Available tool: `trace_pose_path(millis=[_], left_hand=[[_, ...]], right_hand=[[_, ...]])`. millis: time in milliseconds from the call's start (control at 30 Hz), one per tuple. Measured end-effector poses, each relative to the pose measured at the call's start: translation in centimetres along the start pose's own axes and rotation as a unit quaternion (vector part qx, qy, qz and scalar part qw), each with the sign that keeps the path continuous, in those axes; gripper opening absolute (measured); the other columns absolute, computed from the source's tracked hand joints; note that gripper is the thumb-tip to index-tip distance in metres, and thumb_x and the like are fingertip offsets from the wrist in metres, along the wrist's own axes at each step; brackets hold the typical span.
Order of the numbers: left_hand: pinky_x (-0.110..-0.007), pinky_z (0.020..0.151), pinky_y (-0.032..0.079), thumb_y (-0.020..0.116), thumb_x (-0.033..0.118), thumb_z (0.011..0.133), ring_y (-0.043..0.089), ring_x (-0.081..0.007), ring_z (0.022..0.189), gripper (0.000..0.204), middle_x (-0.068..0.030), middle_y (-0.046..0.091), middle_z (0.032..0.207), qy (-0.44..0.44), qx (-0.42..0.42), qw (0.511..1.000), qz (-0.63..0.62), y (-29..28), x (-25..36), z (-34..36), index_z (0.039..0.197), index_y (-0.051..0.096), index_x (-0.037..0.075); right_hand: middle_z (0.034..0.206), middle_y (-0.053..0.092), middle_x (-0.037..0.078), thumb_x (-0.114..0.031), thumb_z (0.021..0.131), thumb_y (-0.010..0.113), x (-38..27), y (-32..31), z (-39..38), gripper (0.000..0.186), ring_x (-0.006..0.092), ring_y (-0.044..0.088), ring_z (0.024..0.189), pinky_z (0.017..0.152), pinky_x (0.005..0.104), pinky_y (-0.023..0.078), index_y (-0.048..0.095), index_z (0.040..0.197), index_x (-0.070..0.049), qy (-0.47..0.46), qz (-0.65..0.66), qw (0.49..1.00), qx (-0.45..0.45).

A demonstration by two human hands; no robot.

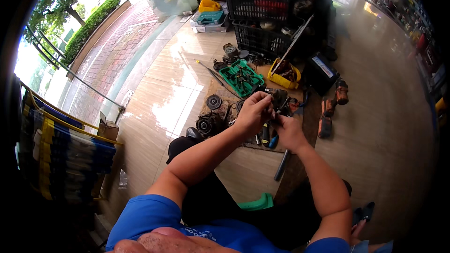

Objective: The person cleans and reassembles small metal gears and mechanical components by hand while sitting on the floor, using a thin metal rod to align or clean parts.

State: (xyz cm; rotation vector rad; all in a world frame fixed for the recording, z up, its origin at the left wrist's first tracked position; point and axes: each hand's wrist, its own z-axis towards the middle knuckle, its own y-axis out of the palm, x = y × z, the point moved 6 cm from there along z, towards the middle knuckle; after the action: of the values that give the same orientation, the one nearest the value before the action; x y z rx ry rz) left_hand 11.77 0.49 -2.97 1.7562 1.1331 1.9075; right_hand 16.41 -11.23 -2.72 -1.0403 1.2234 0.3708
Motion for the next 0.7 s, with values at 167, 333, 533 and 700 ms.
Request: trace_pose_path(millis=[167, 333, 533, 700], left_hand=[[-0.027, 0.06, 0.05, 0.054, 0.016, 0.096, 0.056, -0.0142, 0.063, 0.011, -0.0028, 0.054, 0.072, -0.005, -0.022, 1.0, -0.017, 0.6, 0.5, -0.2, 0.096, 0.052, 0.005], [-0.027, 0.064, 0.052, 0.055, 0.015, 0.096, 0.059, -0.0137, 0.066, 0.011, -0.0035, 0.058, 0.076, -0.032, -0.032, 0.999, 0.013, 0.8, 1.2, -0.2, 0.097, 0.054, 0.004], [-0.028, 0.064, 0.053, 0.058, 0.015, 0.095, 0.062, -0.0133, 0.067, 0.014, -0.0051, 0.064, 0.079, -0.074, -0.064, 0.977, 0.192, 0.3, 0.4, 0.0, 0.095, 0.06, 0.001], [-0.027, 0.064, 0.052, 0.06, 0.014, 0.093, 0.062, -0.0113, 0.069, 0.016, -0.0056, 0.065, 0.078, -0.08, -0.114, 0.924, 0.357, 1.3, -0.3, -0.6, 0.094, 0.063, -0.002]], right_hand=[[0.076, 0.063, 0.017, -0.011, 0.089, 0.061, 0.5, 0.1, 0.2, 0.016, 0.0167, 0.06, 0.069, 0.066, 0.0326, 0.047, 0.065, 0.099, 0.0, 0.009, 0.003, 1.0, -0.004], [0.072, 0.064, 0.014, -0.012, 0.089, 0.062, 0.2, -0.8, 0.2, 0.015, 0.0143, 0.06, 0.065, 0.063, 0.0313, 0.048, 0.067, 0.096, -0.001, 0.019, 0.049, 0.998, -0.027], [0.074, 0.065, 0.017, -0.012, 0.085, 0.063, -1.4, -2.7, 0.0, 0.014, 0.025, 0.064, 0.066, 0.062, 0.0346, 0.049, 0.067, 0.092, -0.001, -0.029, -0.102, 0.994, -0.03], [0.08, 0.063, 0.019, -0.014, 0.083, 0.063, -1.2, -3.2, 0.1, 0.012, 0.0373, 0.062, 0.078, 0.068, 0.0424, 0.049, 0.065, 0.087, -0.002, -0.07, -0.194, 0.978, -0.028]])
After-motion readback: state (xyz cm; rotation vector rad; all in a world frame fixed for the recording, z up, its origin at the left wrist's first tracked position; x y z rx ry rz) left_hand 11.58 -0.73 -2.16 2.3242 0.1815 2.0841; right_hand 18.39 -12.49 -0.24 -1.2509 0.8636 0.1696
